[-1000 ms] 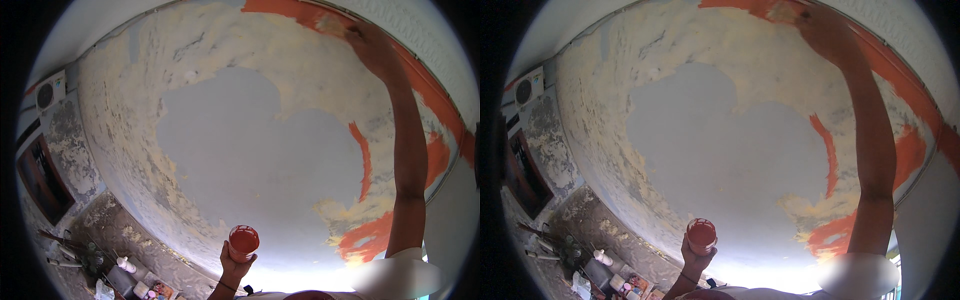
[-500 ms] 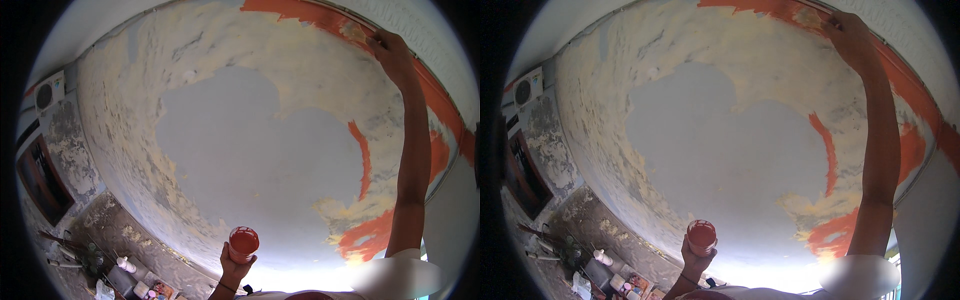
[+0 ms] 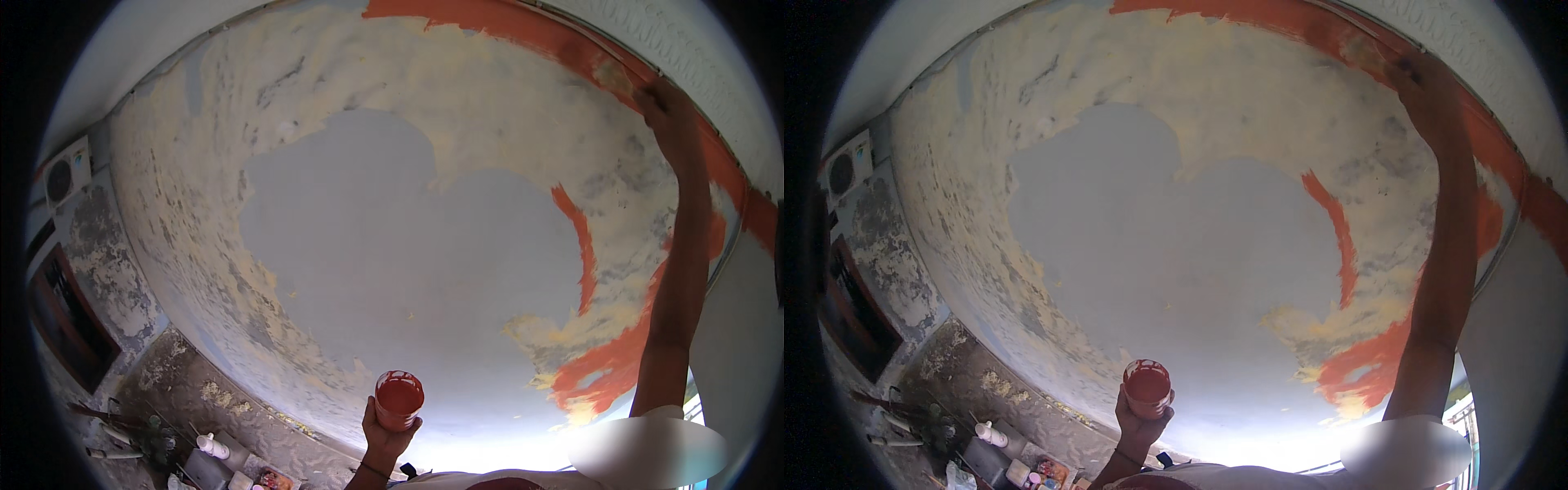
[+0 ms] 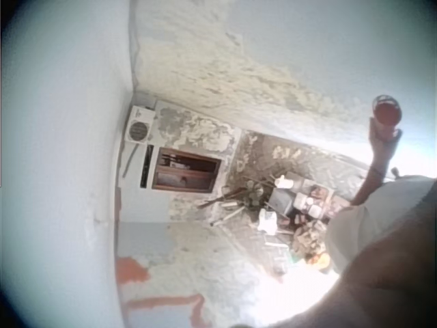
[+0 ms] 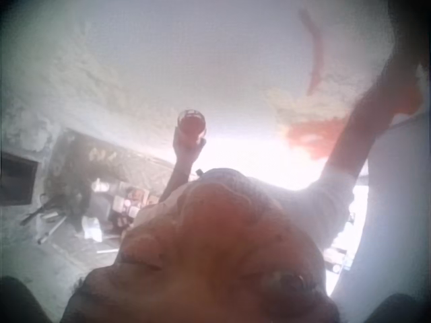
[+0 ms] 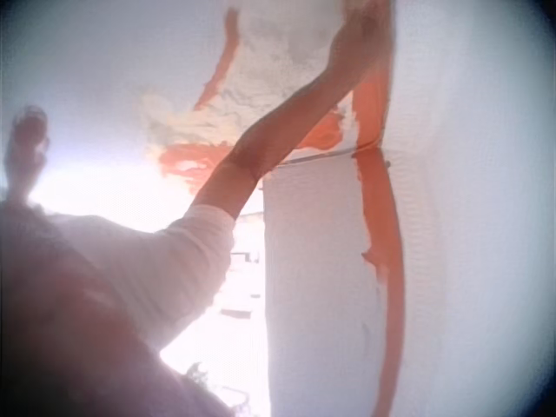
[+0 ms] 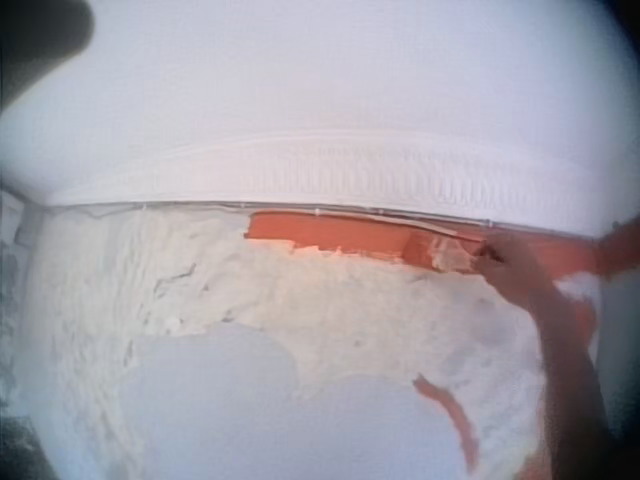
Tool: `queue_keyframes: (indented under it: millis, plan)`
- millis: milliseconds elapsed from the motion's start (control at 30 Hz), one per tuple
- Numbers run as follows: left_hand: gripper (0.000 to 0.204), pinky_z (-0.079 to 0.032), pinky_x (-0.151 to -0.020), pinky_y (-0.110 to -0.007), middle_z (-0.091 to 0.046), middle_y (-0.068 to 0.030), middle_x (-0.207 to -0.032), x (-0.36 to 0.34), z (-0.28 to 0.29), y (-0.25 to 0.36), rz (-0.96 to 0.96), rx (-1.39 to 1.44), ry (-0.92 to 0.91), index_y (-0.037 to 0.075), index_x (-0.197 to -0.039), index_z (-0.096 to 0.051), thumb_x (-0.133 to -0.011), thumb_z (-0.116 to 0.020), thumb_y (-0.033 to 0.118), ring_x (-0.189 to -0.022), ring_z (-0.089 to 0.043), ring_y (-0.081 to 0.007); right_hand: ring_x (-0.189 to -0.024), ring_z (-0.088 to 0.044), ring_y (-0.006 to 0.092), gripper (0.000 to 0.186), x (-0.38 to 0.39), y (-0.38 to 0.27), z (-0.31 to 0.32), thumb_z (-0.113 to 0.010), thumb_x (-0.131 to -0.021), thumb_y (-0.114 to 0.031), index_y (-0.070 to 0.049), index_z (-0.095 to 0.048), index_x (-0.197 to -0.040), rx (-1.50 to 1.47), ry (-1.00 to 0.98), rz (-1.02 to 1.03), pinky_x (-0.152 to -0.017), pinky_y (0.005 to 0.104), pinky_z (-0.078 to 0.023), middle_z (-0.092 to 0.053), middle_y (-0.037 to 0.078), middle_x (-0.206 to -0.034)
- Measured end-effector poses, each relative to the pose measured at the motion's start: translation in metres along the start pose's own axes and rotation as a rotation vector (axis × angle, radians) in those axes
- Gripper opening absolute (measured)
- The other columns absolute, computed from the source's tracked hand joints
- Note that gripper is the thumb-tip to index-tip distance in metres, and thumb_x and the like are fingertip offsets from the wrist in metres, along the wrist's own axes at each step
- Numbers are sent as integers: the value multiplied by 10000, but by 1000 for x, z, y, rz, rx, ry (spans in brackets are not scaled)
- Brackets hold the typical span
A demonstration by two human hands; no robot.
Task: The person paints a ceiling with red paint using a brush and a small container. They repeatedly dip the brush into the container and apply paint to the ceiling surface in broad strokes.
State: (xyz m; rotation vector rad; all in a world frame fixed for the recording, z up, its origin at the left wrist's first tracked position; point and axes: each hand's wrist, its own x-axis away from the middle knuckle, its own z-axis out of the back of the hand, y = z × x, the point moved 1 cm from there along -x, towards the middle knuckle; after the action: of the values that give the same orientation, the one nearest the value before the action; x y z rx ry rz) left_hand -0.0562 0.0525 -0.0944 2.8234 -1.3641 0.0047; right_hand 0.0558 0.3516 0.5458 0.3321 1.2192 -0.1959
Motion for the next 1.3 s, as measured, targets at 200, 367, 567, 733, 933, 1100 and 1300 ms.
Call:
queue_keyframes:
  millis: [200, 367, 567, 733, 933, 1100, 1300]
  plan:
    - [638, -523, -856, -513, -602, -75, -1409, 4, -17, 17, 47, -17, -20, 234, -1443, -547, -957, -598, 644, -1177, -604, -308, -767, -614, 154, 342, 12, -54, -1, -651, -975, -312, -27, -731, -1145, -128, -34, 15, -733, 337, -490, -676, 68, -849]
    - [700, -539, -838, -492, -599, -91, -1410, 7, -40, 9, 104, 43, -72, 222, -1476, -524, -940, -606, 666, -1197, -599, -355, -961, -690, 287, 311, -35, -87, -30, -651, -980, -293, -70, -727, -1184, -54, -45, 56, -850, 443, -523, -732, 146, -1041]
    - [724, -546, -841, -479, -594, -108, -1421, 14, -37, 7, 187, 47, -75, 212, -1487, -515, -929, -619, 660, -1230, -590, -365, -787, -635, 186, 323, 28, 27, 21, -639, -994, -313, -23, -725, -1107, 20, 165, 39, -759, 354, -496, -685, 66, -870]
    - [722, -562, -844, -486, -587, -115, -1432, 21, -36, 16, 222, 39, -92, 206, -1497, -503, -938, -619, 648, -1241, -587, -362, -758, -651, 197, 313, 84, -2, 63, -659, -968, -288, 3, -731, -1055, -71, -28, -315, -731, 352, -498, -708, 108, -849]
    - [702, -583, -839, -484, -599, -114, -1370, 33, -70, 35, 236, 41, -90, 188, -1463, -533, -931, -650, 629, -1243, -555, -355, -706, -540, 81, 238, 42, -73, 25, -665, -1022, -251, -32, -734, -1087, -131, 58, 12, -656, 269, -442, -637, 4, -774]
    - [696, -589, -835, -478, -611, -130, -1322, 42, -77, 25, 248, 154, -110, 183, -1420, -572, -904, -690, 635, -1235, -544, -353, -724, -548, 74, 290, 64, -114, 2, -713, -1003, -293, -22, -728, -1106, -403, -178, -120, -664, 283, -475, -658, 13, -791]
    - [665, -588, -814, -484, -628, -115, -1277, 43, -73, 43, 270, 77, -30, 181, -1385, -602, -916, -664, 648, -1240, -542, -350, -693, -682, 229, 379, 201, -149, -33, -788, -916, -390, -36, -694, -1015, -602, -572, -388, -664, 391, -536, -702, 137, -779]
